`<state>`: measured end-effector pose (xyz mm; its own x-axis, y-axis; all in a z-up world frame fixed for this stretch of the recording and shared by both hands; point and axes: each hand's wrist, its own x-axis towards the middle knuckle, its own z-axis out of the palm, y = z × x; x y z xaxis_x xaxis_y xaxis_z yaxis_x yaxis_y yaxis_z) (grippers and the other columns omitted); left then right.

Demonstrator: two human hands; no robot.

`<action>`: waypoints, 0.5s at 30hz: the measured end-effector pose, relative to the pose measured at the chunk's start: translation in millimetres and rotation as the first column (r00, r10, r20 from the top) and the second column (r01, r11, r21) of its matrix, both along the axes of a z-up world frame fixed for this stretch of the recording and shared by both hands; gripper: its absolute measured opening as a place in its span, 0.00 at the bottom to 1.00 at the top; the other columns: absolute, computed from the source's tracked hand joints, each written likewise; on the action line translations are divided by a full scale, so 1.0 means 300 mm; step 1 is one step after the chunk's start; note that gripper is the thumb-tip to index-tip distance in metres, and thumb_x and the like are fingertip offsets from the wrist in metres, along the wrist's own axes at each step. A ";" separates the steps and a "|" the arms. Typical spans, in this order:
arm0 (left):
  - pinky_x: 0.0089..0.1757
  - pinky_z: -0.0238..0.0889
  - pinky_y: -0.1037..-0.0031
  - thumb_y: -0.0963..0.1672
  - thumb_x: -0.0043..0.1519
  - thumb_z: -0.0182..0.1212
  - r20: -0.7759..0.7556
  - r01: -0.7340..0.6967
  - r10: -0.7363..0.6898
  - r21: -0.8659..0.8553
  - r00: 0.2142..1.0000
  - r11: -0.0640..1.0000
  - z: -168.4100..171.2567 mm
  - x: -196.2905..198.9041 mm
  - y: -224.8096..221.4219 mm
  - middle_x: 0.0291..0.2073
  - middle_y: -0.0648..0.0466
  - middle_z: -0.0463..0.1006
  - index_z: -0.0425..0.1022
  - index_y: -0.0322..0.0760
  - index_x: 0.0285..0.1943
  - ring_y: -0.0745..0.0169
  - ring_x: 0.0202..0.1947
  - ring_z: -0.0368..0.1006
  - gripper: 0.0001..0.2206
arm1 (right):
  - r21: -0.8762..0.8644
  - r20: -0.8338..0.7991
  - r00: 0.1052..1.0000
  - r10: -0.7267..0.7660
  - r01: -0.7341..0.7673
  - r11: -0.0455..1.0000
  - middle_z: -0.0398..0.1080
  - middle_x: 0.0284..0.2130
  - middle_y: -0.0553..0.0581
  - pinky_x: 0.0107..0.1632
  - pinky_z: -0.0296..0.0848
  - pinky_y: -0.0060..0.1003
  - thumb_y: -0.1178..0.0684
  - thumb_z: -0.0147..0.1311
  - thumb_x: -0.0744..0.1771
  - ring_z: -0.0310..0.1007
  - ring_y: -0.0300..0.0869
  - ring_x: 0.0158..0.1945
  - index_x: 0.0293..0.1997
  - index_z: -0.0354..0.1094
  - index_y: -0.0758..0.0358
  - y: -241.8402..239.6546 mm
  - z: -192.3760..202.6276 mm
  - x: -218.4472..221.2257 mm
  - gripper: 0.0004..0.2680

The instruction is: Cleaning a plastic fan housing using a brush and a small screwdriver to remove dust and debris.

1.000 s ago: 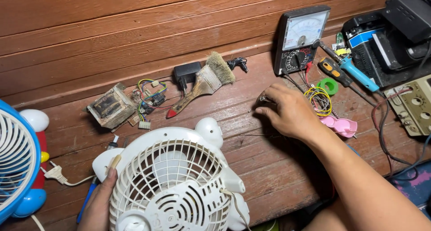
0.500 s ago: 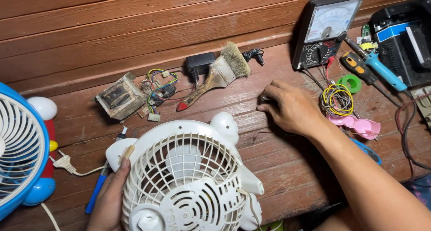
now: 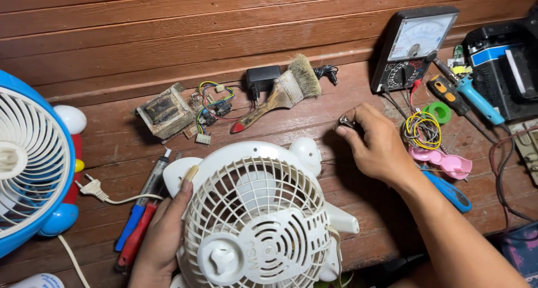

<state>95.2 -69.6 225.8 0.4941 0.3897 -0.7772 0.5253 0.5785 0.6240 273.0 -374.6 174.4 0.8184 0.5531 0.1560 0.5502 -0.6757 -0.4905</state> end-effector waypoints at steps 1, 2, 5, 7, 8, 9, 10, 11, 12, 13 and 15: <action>0.60 0.63 0.66 0.47 0.64 0.48 -0.023 0.013 -0.013 0.003 1.000 1.000 0.001 0.002 -0.009 0.61 0.43 0.79 0.71 0.32 0.70 0.53 0.61 0.73 0.26 | 0.079 -0.077 0.997 -0.011 0.017 0.997 0.67 0.34 0.56 0.45 0.64 0.43 0.54 0.54 0.69 0.67 0.49 0.39 0.38 0.64 0.62 -0.001 0.016 -0.026 0.05; 0.59 0.63 0.66 0.47 0.64 0.49 -0.041 0.022 -0.021 0.008 0.999 1.000 0.002 0.006 -0.015 0.61 0.44 0.80 0.72 0.32 0.69 0.54 0.60 0.74 0.26 | 0.158 -0.150 0.989 -0.011 0.035 0.987 0.68 0.34 0.54 0.46 0.64 0.40 0.54 0.54 0.69 0.68 0.46 0.39 0.38 0.65 0.61 0.004 0.032 -0.045 0.04; 0.59 0.64 0.67 0.49 0.62 0.53 -0.105 0.047 -0.044 0.025 0.993 0.999 0.001 0.019 -0.033 0.58 0.44 0.82 0.75 0.31 0.66 0.56 0.59 0.75 0.25 | 0.376 -0.369 0.929 0.030 0.120 0.919 0.72 0.34 0.49 0.50 0.67 0.32 0.55 0.54 0.69 0.70 0.36 0.41 0.38 0.69 0.59 0.019 0.063 -0.102 0.03; 0.59 0.64 0.67 0.50 0.62 0.52 -0.134 0.078 -0.075 0.010 0.988 0.997 0.018 0.027 -0.049 0.59 0.45 0.81 0.75 0.33 0.67 0.57 0.60 0.74 0.26 | 0.389 -0.420 0.907 0.020 0.160 0.907 0.72 0.34 0.49 0.48 0.67 0.32 0.54 0.53 0.70 0.70 0.36 0.39 0.38 0.70 0.60 0.013 0.040 -0.113 0.04; 0.60 0.63 0.68 0.50 0.63 0.51 -0.148 0.105 -0.103 0.005 0.984 0.994 0.026 0.039 -0.054 0.60 0.47 0.81 0.74 0.36 0.69 0.57 0.61 0.74 0.27 | 0.411 -0.456 0.890 0.018 0.192 0.891 0.73 0.33 0.49 0.47 0.67 0.32 0.54 0.52 0.70 0.70 0.36 0.38 0.39 0.71 0.60 0.013 0.029 -0.107 0.04; 0.60 0.63 0.68 0.50 0.63 0.51 -0.144 0.105 -0.103 0.006 0.984 0.994 0.026 0.041 -0.060 0.60 0.47 0.81 0.74 0.36 0.69 0.57 0.61 0.74 0.27 | 0.412 -0.451 0.892 0.018 0.190 0.891 0.73 0.33 0.49 0.47 0.67 0.32 0.54 0.52 0.70 0.70 0.36 0.38 0.39 0.71 0.60 0.002 0.002 -0.106 0.04; 0.61 0.63 0.69 0.49 0.63 0.52 -0.145 0.086 -0.085 0.001 0.986 0.996 0.027 0.042 -0.065 0.61 0.48 0.81 0.73 0.36 0.69 0.58 0.62 0.74 0.26 | 0.414 -0.462 0.887 -0.002 0.218 0.884 0.73 0.34 0.50 0.47 0.67 0.32 0.54 0.53 0.69 0.69 0.36 0.39 0.39 0.70 0.60 -0.007 -0.028 -0.105 0.04; 0.61 0.62 0.70 0.49 0.63 0.52 -0.145 0.067 -0.067 -0.005 0.987 0.998 0.027 0.044 -0.070 0.62 0.48 0.80 0.73 0.36 0.70 0.59 0.63 0.73 0.26 | 0.416 -0.472 0.881 -0.022 0.245 0.876 0.74 0.36 0.50 0.47 0.67 0.32 0.54 0.54 0.69 0.69 0.36 0.40 0.39 0.70 0.60 -0.016 -0.059 -0.103 0.03; 0.61 0.62 0.70 0.49 0.63 0.52 -0.148 0.071 -0.070 -0.001 0.987 0.998 0.030 0.046 -0.071 0.62 0.48 0.80 0.73 0.36 0.70 0.59 0.63 0.73 0.26 | 0.419 -0.474 0.880 -0.024 0.249 0.873 0.74 0.36 0.50 0.47 0.67 0.32 0.54 0.54 0.69 0.69 0.36 0.40 0.39 0.70 0.60 -0.011 -0.053 -0.106 0.03; 0.62 0.62 0.70 0.48 0.63 0.51 -0.141 0.066 -0.066 -0.004 0.988 0.998 0.032 0.049 -0.074 0.63 0.48 0.80 0.72 0.37 0.71 0.59 0.63 0.73 0.26 | 0.400 -0.457 0.889 -0.024 0.230 0.887 0.74 0.36 0.50 0.48 0.67 0.32 0.54 0.55 0.69 0.70 0.37 0.40 0.39 0.70 0.60 -0.006 -0.049 -0.109 0.03; 0.62 0.61 0.70 0.47 0.64 0.50 -0.128 0.059 -0.061 -0.014 0.990 0.998 0.032 0.050 -0.084 0.64 0.49 0.79 0.72 0.38 0.72 0.59 0.63 0.73 0.26 | 0.354 -0.422 0.906 -0.027 0.192 0.915 0.75 0.36 0.50 0.50 0.67 0.33 0.54 0.55 0.68 0.71 0.38 0.41 0.39 0.72 0.60 -0.006 -0.039 -0.118 0.03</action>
